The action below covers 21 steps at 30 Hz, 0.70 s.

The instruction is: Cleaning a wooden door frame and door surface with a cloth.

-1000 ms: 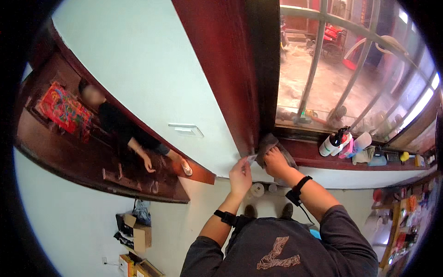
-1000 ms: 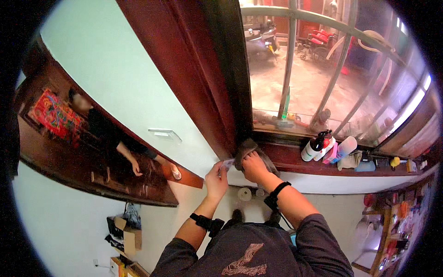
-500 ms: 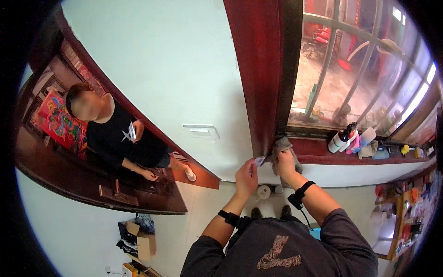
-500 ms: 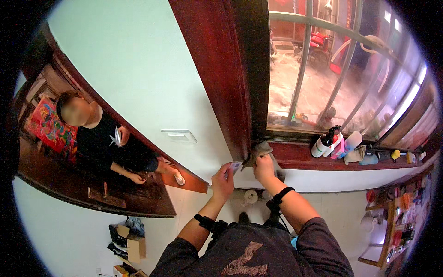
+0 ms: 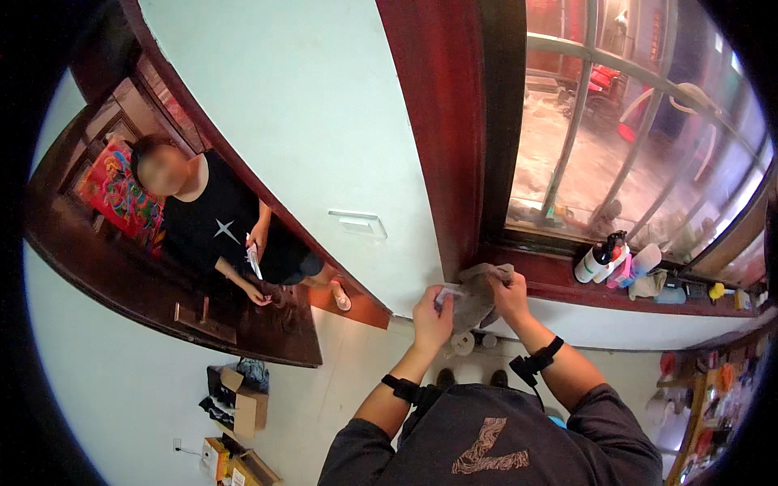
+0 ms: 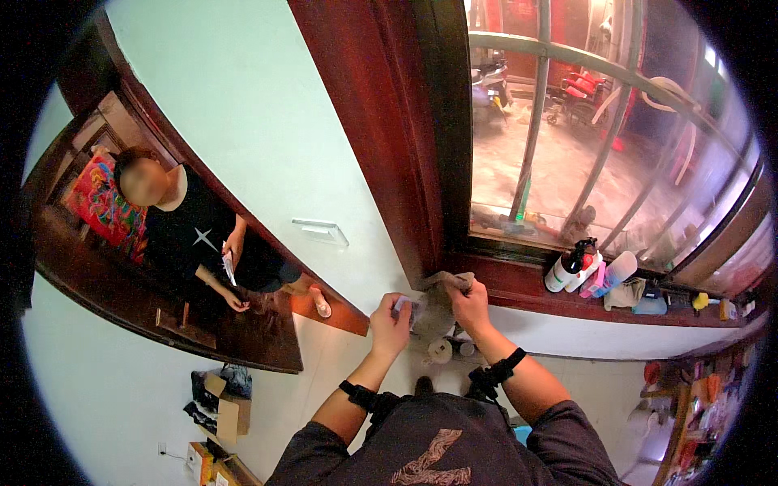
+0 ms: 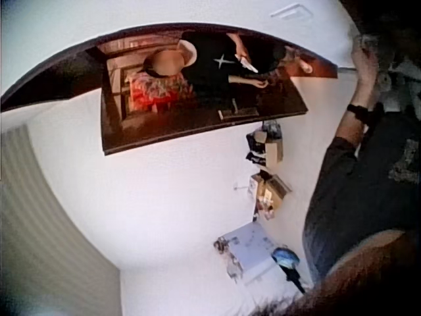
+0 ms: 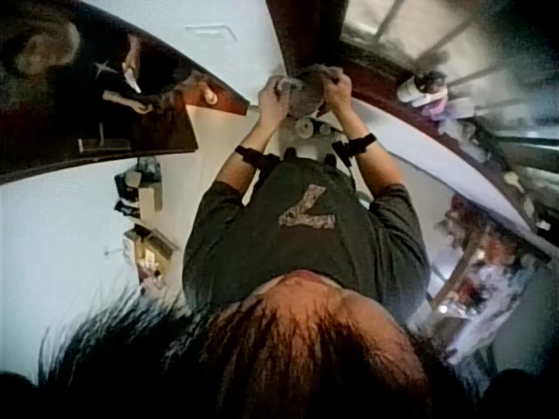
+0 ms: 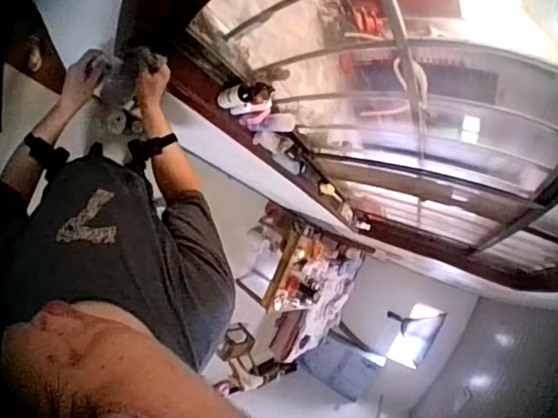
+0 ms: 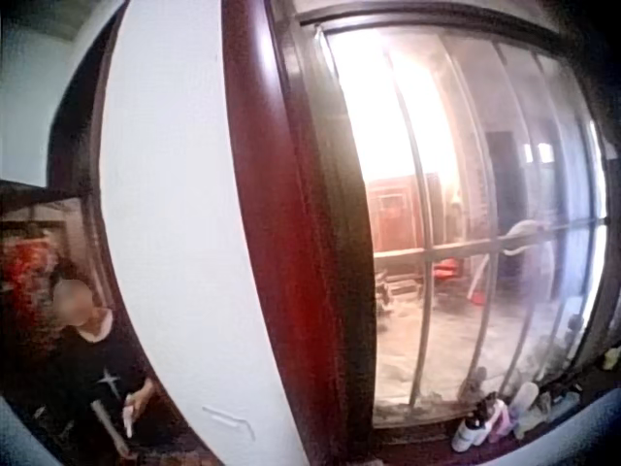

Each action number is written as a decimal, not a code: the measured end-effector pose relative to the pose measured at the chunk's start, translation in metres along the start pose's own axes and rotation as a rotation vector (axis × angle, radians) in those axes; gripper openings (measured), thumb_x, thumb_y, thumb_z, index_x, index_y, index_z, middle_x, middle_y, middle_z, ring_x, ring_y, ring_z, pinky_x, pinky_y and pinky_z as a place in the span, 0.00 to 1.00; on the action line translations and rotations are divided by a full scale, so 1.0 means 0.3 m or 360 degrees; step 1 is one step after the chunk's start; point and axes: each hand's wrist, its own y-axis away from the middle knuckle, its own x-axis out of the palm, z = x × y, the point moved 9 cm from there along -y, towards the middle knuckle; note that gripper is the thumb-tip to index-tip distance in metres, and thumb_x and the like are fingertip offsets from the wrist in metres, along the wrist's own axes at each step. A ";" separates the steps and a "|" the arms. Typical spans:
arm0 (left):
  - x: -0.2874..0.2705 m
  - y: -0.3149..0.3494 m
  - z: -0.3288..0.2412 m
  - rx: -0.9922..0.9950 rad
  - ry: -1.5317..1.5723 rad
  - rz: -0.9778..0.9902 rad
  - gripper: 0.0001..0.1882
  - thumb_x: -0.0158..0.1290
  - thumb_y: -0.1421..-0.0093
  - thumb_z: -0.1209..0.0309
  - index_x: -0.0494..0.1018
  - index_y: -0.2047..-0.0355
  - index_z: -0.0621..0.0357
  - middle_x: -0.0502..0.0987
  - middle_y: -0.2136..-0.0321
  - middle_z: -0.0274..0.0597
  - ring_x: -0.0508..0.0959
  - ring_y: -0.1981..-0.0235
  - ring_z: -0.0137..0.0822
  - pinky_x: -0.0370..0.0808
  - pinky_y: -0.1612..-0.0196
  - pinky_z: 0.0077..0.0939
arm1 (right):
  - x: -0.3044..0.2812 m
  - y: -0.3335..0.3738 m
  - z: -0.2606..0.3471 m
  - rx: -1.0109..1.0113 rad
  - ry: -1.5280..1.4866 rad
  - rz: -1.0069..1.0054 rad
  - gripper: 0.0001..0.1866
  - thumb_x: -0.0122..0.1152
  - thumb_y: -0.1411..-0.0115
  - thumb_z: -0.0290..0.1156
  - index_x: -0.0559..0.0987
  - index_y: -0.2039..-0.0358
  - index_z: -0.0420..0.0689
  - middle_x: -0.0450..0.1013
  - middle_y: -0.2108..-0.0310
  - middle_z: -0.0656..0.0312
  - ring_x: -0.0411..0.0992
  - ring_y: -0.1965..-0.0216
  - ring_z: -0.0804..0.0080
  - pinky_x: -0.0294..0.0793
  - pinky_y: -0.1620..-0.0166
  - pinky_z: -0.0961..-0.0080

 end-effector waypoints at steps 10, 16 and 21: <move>0.123 0.028 0.038 -0.0359 0.0132 0.0534 0.27 0.55 0.32 0.63 0.68 0.36 0.61 0.76 0.82 0.40 0.75 0.80 0.31 0.73 0.72 0.29 | -0.003 0.030 0.156 0.0364 -0.0833 0.0146 0.19 0.48 0.23 0.40 0.78 0.48 0.37 0.78 0.54 0.63 0.75 0.53 0.72 0.76 0.50 0.71; 0.275 0.058 0.003 -0.0290 -0.0364 0.1067 0.44 0.60 0.38 0.50 0.59 0.30 0.64 0.83 0.75 0.52 0.84 0.73 0.48 0.79 0.66 0.40 | -0.046 0.095 0.085 0.0987 -0.1105 -0.0067 0.24 0.48 0.25 0.51 0.70 0.39 0.47 0.73 0.46 0.61 0.74 0.46 0.65 0.77 0.48 0.56; 0.339 0.041 -0.003 -0.0095 -0.0496 0.1131 0.29 0.58 0.40 0.59 0.69 0.40 0.57 0.82 0.64 0.62 0.81 0.60 0.64 0.77 0.56 0.55 | -0.110 0.100 0.021 0.0887 -0.1375 -0.0093 0.26 0.49 0.26 0.53 0.67 0.37 0.50 0.71 0.43 0.61 0.73 0.44 0.62 0.77 0.47 0.49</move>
